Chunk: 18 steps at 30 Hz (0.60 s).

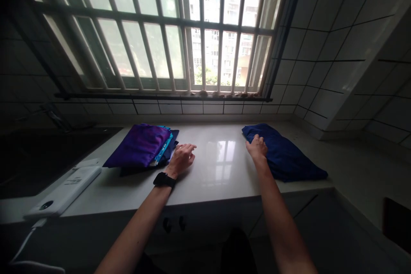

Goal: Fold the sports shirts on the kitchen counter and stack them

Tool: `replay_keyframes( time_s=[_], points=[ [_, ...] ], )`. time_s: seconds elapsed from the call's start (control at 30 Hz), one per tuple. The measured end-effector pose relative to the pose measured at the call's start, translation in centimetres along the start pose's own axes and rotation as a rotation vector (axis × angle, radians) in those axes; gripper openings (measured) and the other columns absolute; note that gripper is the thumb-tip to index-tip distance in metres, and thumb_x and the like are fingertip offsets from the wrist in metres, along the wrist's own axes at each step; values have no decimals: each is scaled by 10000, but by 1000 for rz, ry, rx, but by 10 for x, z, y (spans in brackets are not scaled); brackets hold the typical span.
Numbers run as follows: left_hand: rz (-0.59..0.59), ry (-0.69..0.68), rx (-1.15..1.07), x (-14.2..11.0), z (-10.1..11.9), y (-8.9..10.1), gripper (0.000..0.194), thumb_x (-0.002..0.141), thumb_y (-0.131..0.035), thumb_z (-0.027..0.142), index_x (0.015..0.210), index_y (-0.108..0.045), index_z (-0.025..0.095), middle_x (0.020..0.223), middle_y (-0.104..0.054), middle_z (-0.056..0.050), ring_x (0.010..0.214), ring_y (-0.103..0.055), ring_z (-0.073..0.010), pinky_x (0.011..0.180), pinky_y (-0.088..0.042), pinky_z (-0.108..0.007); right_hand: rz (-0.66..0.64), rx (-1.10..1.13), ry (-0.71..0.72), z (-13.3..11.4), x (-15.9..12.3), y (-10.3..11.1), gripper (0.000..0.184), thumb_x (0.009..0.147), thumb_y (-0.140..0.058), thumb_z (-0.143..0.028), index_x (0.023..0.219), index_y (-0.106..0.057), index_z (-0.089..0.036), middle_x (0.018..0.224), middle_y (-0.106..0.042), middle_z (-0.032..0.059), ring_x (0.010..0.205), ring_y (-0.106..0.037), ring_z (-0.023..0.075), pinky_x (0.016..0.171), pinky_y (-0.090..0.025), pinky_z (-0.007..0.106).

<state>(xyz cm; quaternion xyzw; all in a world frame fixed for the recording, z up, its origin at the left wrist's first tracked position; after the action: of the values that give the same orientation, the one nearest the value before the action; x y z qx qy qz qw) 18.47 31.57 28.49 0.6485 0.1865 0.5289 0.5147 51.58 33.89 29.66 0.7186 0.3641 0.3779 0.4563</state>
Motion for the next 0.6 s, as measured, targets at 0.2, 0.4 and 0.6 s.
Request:
replay_keyframes(
  time_s=[0.2, 0.4, 0.6],
  points=[
    [30, 5, -21, 1, -1, 3, 378, 841, -524, 44, 1153, -686, 183, 1090, -760, -107, 1052, -701, -269, 1012, -459, -428, -269, -143, 20, 35, 26, -19, 463, 1018, -525, -434, 1319, -686, -122, 1328, -680, 254, 1262, -654, 359, 1018, -503, 427],
    [37, 25, -50, 0, -4, 3, 383, 832, -535, 47, 1154, -688, 187, 1072, -761, -100, 1042, -710, -266, 1006, -467, -430, -277, -56, 104, 24, 40, 0, 390, 1045, -455, -385, 1104, -780, -178, 1182, -757, 160, 1101, -713, 289, 867, -517, 319],
    [-52, 48, -54, 0, -2, -2, 409, 834, -513, 44, 1179, -679, 187, 1065, -769, -95, 1041, -711, -248, 1012, -465, -419, -120, 71, 211, -5, 44, 36, 454, 1082, -346, -386, 1013, -747, -185, 1092, -754, 140, 1023, -689, 261, 829, -497, 307]
  ],
)
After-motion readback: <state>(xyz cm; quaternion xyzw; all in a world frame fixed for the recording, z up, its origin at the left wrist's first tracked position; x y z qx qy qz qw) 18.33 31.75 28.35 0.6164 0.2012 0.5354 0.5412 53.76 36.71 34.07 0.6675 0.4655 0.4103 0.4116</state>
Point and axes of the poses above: each hand's wrist, its own x-axis towards the middle knuckle, its own y-axis out of the back of the hand, z = x × y, the point moved 8 cm from there along x, towards the middle knuckle
